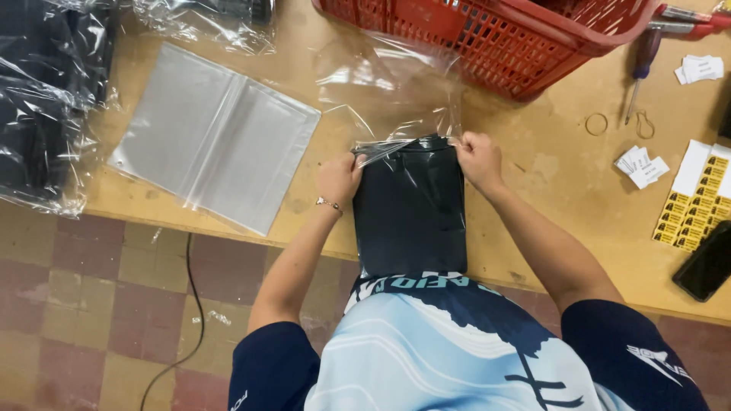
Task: Packaging stacks of black plastic bags into clear plastic sleeves and placing them in a basket
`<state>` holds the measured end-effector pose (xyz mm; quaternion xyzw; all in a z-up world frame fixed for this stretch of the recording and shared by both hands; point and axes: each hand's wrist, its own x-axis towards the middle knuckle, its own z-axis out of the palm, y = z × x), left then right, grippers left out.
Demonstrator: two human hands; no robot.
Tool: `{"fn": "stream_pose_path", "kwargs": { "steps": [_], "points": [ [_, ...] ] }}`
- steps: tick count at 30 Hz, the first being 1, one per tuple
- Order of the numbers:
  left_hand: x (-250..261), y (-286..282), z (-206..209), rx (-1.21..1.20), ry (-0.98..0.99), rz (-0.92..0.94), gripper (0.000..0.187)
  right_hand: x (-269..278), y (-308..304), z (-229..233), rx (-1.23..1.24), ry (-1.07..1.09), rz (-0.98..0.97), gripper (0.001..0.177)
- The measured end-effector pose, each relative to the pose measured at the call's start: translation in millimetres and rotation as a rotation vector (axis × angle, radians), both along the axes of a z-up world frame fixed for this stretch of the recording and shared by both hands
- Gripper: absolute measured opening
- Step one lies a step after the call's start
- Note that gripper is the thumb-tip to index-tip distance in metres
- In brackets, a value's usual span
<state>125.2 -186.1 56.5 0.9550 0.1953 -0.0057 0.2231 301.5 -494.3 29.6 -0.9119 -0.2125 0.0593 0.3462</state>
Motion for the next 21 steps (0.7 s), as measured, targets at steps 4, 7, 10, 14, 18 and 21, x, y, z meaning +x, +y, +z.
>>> {"fn": "stream_pose_path", "kwargs": {
  "steps": [4,7,10,14,18,21],
  "points": [
    [-2,-15,-2,0.135,-0.080,0.017,0.052,-8,13,13,0.034,0.131,-0.093,0.032],
    [8,-16,17,0.117,-0.008,0.028,0.060,20,3,-41,0.228,0.404,-0.110,0.023],
    [8,-19,31,0.080,0.101,0.015,0.069,15,-8,-12,0.362,0.585,-0.013,0.024],
    [9,-21,45,0.086,0.142,-0.025,0.073,-7,5,71,0.172,0.509,0.046,0.042],
    [2,-26,46,0.145,0.080,-0.069,0.065,-8,14,41,0.127,0.399,-0.075,0.051],
    [-4,-28,41,0.147,0.051,-0.066,0.062,-10,13,27,0.171,0.174,-0.147,0.056]
  ]
}}
